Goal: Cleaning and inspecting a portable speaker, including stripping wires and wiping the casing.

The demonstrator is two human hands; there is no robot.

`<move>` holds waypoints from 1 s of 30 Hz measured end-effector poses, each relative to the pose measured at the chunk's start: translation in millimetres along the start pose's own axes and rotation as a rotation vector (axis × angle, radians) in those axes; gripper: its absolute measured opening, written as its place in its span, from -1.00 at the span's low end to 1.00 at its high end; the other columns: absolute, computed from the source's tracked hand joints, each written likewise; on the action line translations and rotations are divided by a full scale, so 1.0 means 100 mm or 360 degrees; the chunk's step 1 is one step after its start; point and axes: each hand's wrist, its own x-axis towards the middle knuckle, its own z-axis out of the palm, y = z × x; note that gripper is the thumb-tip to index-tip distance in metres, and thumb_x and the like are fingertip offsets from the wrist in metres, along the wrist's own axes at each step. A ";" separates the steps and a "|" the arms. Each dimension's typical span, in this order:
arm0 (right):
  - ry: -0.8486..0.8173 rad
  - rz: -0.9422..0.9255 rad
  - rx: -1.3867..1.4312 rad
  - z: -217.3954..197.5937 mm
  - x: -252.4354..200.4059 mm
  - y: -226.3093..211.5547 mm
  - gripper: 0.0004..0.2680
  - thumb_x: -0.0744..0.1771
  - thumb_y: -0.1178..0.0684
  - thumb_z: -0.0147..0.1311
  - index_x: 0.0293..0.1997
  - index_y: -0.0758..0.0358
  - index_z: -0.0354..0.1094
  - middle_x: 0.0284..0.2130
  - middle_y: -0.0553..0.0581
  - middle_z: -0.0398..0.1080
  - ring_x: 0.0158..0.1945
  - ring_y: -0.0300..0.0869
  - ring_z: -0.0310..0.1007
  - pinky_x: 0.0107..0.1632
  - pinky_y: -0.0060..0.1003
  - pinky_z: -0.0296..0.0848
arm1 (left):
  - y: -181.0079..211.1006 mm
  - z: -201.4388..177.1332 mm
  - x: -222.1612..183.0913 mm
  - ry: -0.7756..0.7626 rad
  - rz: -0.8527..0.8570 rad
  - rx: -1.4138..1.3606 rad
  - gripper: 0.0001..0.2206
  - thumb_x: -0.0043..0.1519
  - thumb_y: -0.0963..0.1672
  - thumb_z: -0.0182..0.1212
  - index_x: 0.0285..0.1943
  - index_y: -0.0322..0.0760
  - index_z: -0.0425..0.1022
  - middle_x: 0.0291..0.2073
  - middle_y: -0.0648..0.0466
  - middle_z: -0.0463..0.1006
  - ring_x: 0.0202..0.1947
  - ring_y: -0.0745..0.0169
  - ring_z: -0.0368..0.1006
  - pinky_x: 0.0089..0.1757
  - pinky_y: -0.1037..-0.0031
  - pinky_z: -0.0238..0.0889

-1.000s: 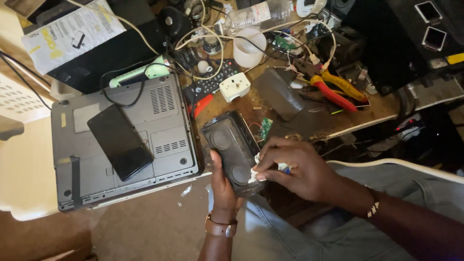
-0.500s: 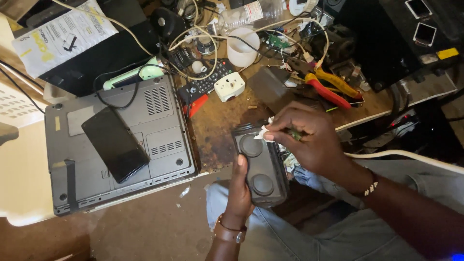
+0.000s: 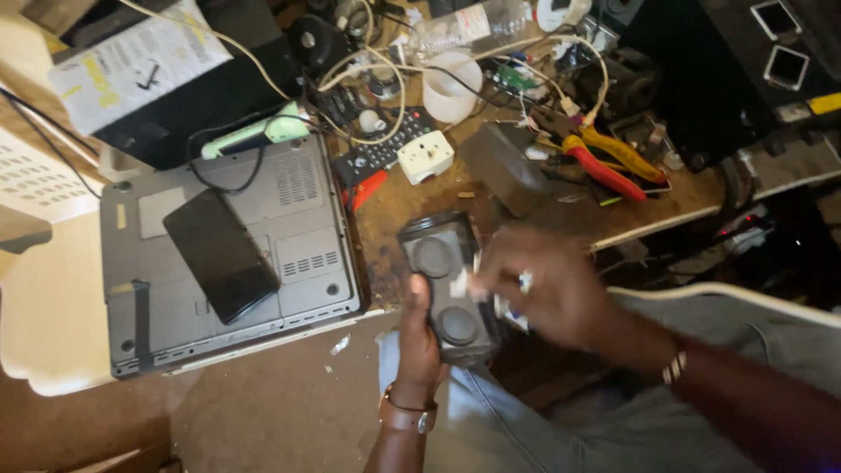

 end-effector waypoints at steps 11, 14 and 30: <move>-0.0105 -0.0057 -0.0059 0.15 -0.22 0.15 -0.90 0.24 0.08 -0.04 -0.51 0.19 0.34 -0.58 0.01 0.26 -0.50 -0.24 0.25 -0.46 -0.37 0.20 | 0.15 0.04 -0.04 0.0017 0.0566 0.1142 -0.51 0.21 -0.01 -0.36 0.27 -0.33 -0.12 0.27 -0.01 -0.08 0.29 0.26 -0.24 0.19 0.47 -0.36; -0.0064 -0.0049 -0.0162 0.21 -0.19 0.20 -0.93 0.23 0.13 -0.02 -0.47 0.21 0.35 -0.56 0.03 0.26 -0.52 -0.24 0.26 -0.52 -0.40 0.23 | 0.23 0.13 -0.04 -0.0063 0.0834 0.1231 -0.54 0.25 -0.06 -0.32 0.31 -0.22 -0.28 0.31 -0.01 -0.24 0.33 0.16 -0.37 0.22 0.33 -0.41; 0.0274 -0.0620 -0.0696 0.08 -0.03 0.08 -0.97 0.26 0.28 -0.09 -0.36 0.42 0.25 -0.44 0.21 0.19 -0.39 -0.11 0.24 -0.30 -0.34 0.28 | 0.11 0.44 -0.20 -0.0217 0.0746 0.0952 -0.37 0.18 0.06 -0.17 0.32 -0.23 -0.36 0.27 -0.13 -0.12 0.27 0.04 -0.12 0.15 0.29 -0.14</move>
